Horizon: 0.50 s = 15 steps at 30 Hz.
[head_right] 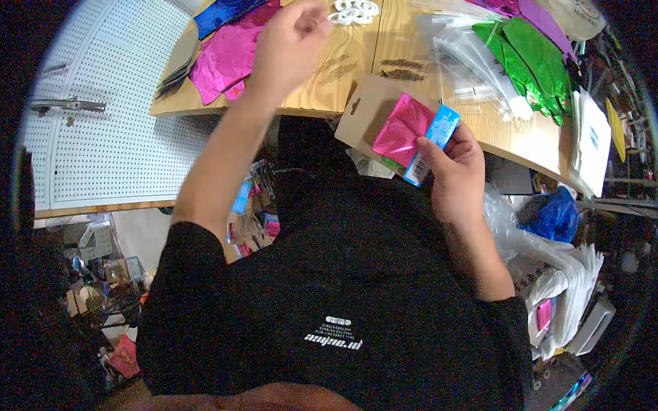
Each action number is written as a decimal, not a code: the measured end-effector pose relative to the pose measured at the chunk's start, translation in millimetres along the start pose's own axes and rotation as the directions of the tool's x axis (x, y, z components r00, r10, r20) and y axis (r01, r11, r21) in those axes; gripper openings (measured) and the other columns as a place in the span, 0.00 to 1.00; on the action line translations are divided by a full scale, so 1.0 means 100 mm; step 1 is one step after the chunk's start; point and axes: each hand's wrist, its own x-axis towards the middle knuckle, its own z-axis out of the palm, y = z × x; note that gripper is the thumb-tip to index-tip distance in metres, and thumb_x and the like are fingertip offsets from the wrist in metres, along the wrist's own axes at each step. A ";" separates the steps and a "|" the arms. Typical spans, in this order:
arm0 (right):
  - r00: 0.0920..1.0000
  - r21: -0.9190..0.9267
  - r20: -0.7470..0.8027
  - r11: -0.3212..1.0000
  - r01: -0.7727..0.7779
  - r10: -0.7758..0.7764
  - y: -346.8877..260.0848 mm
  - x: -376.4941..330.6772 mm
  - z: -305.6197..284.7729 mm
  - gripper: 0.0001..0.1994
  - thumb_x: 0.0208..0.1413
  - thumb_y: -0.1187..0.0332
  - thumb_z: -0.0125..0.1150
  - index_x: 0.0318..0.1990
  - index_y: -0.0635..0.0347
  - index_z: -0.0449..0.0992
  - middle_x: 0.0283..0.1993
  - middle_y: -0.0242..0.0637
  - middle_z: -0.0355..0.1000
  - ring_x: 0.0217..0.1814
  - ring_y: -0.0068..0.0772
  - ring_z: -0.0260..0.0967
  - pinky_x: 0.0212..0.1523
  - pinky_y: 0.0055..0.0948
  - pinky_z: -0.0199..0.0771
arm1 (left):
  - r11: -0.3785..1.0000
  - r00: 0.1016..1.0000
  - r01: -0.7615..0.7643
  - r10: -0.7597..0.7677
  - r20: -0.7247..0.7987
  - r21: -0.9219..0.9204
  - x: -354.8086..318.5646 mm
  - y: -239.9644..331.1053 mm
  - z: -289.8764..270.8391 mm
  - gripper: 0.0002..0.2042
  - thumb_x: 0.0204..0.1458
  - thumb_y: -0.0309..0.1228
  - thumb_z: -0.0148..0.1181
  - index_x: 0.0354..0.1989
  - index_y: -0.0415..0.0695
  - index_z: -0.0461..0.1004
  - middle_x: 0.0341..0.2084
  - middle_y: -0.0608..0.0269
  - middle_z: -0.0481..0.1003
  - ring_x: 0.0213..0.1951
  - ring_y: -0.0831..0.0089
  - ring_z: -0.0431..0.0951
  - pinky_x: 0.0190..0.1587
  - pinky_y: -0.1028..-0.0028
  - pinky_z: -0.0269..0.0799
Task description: Packaging star-shaped colorful plastic sheets into individual bags with cardboard backings and labels.
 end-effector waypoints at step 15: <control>0.998 -0.034 -0.060 0.999 -0.008 0.006 0.03 0.04 0.00 0.16 0.63 0.83 0.60 0.58 0.66 0.72 0.52 0.40 0.81 0.50 0.26 0.79 0.55 0.29 0.78 | 0.933 0.971 -0.170 0.104 0.214 0.318 0.84 -0.52 0.27 0.12 0.53 0.32 0.67 0.39 0.34 0.82 0.34 0.40 0.82 0.39 0.48 0.84 0.44 0.58 0.78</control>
